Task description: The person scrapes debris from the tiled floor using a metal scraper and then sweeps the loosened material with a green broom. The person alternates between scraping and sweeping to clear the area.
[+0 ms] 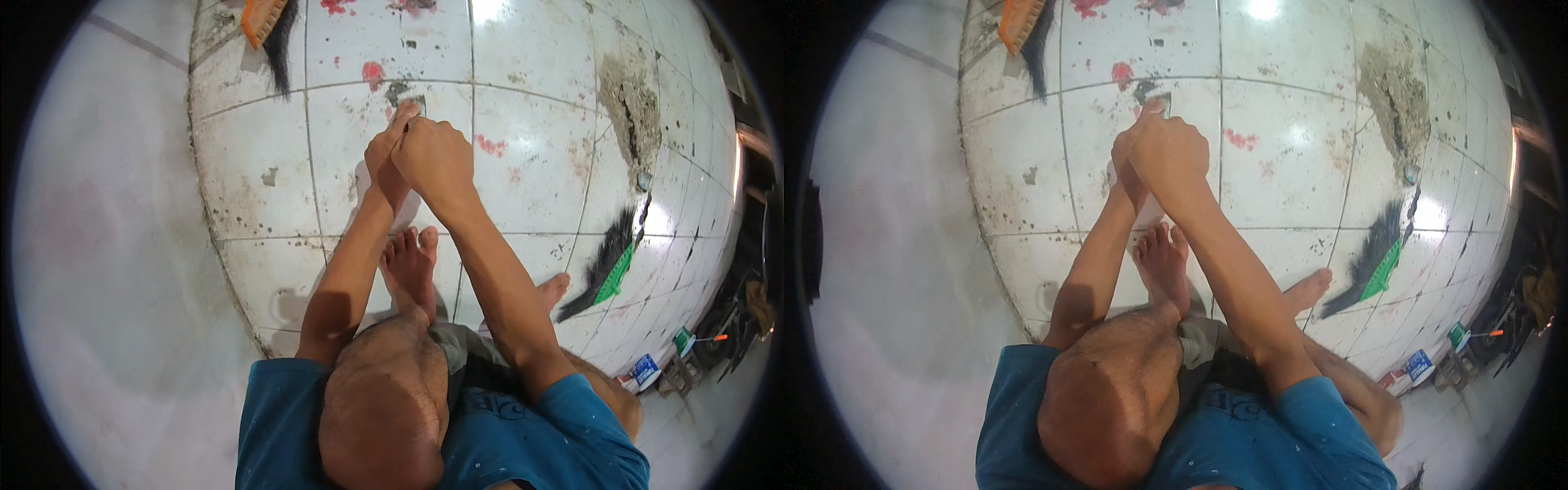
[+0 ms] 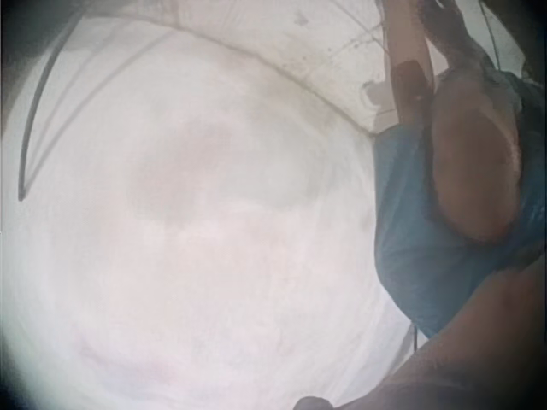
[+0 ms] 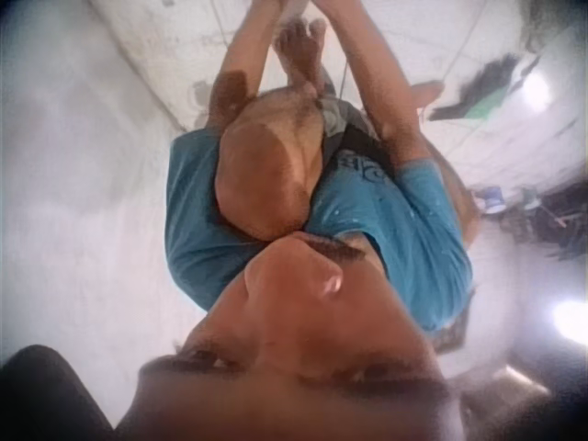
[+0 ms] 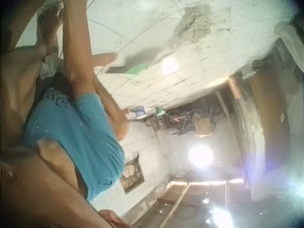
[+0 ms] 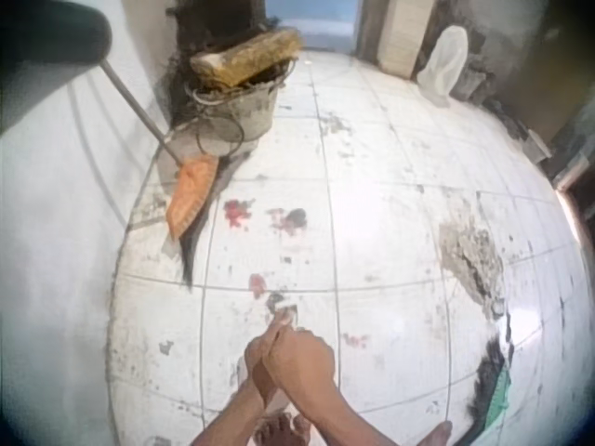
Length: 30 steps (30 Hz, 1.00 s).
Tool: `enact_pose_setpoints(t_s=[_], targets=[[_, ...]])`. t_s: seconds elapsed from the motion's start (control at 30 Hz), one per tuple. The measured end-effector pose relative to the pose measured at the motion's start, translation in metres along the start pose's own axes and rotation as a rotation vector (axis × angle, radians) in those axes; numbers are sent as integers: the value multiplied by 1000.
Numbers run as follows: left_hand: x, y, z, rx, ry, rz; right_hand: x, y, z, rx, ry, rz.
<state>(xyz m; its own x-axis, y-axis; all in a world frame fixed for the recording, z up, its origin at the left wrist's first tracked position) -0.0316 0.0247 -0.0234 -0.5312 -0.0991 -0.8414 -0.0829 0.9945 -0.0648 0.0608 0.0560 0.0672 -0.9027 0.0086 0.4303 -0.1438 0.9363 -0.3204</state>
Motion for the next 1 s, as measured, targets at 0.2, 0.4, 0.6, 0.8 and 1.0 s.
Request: enact_pose_setpoints(t_s=[0.2, 0.4, 0.6, 0.8, 1.0], targets=[[-5, -29, 5, -51, 100, 40, -10, -32, 8, 48, 10, 55], [5, 0, -7, -19, 48, 32, 3, -4, 8, 39, 27, 0], [4, -19, 12, -37, 91, 47, -10, -19, 15, 50, -4, 18], [25, 1, -3, 53, 104, -63, 6, 1, 13, 34, 21, -44], [5, -7, 2, 4, 27, 8, -7, 2, 12, -11, 24, 10]])
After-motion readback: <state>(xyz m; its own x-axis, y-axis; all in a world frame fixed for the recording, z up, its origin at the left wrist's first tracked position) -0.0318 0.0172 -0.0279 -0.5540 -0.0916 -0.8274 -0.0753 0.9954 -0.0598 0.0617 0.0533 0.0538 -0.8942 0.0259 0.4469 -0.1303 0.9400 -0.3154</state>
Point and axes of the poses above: each hand's wrist, its own y-axis towards the middle knuckle, its own z-axis out of the palm, x = y × z, the point moved 4 cm from there along y, towards the middle knuckle, and after that the axes turned 1 degree about y, right-handed, at the moved point
